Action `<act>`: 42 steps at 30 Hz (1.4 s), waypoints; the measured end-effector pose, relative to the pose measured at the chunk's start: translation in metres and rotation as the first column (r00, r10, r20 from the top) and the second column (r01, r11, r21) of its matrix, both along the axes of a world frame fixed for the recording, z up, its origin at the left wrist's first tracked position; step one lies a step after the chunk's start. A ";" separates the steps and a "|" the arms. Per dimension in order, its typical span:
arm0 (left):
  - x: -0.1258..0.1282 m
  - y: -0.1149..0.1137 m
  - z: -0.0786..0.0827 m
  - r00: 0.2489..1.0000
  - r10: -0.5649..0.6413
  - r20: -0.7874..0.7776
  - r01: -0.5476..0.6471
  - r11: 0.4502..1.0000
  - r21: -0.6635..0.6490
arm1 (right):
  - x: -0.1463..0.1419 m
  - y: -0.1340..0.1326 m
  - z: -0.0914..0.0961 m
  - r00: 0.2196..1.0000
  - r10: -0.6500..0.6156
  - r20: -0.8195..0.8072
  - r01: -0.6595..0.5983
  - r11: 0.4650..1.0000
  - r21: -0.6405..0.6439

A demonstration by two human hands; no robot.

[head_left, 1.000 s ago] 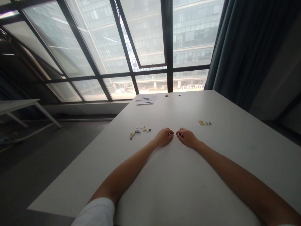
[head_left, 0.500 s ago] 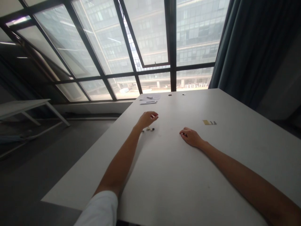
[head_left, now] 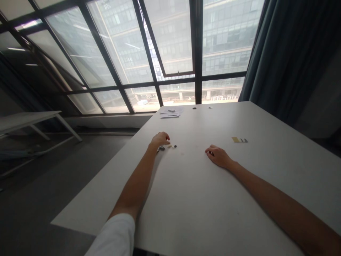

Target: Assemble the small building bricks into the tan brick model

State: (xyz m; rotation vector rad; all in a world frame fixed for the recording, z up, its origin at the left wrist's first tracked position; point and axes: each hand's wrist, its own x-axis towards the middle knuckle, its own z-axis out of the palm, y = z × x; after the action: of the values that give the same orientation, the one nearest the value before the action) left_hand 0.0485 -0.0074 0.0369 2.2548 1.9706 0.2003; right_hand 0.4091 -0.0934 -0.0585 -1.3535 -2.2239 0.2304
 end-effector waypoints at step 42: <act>0.129 -0.049 -0.051 0.825 -0.541 0.160 0.433 0.788 0.437 | -0.003 0.003 -0.002 0.991 -0.006 -0.131 0.017 0.996 0.088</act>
State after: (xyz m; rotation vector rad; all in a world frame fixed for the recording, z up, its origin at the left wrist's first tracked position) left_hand 0.1777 -0.0563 -0.0141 2.7029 1.2180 0.8529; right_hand 0.4058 -0.0903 -0.0606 -1.2672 -2.0927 0.2072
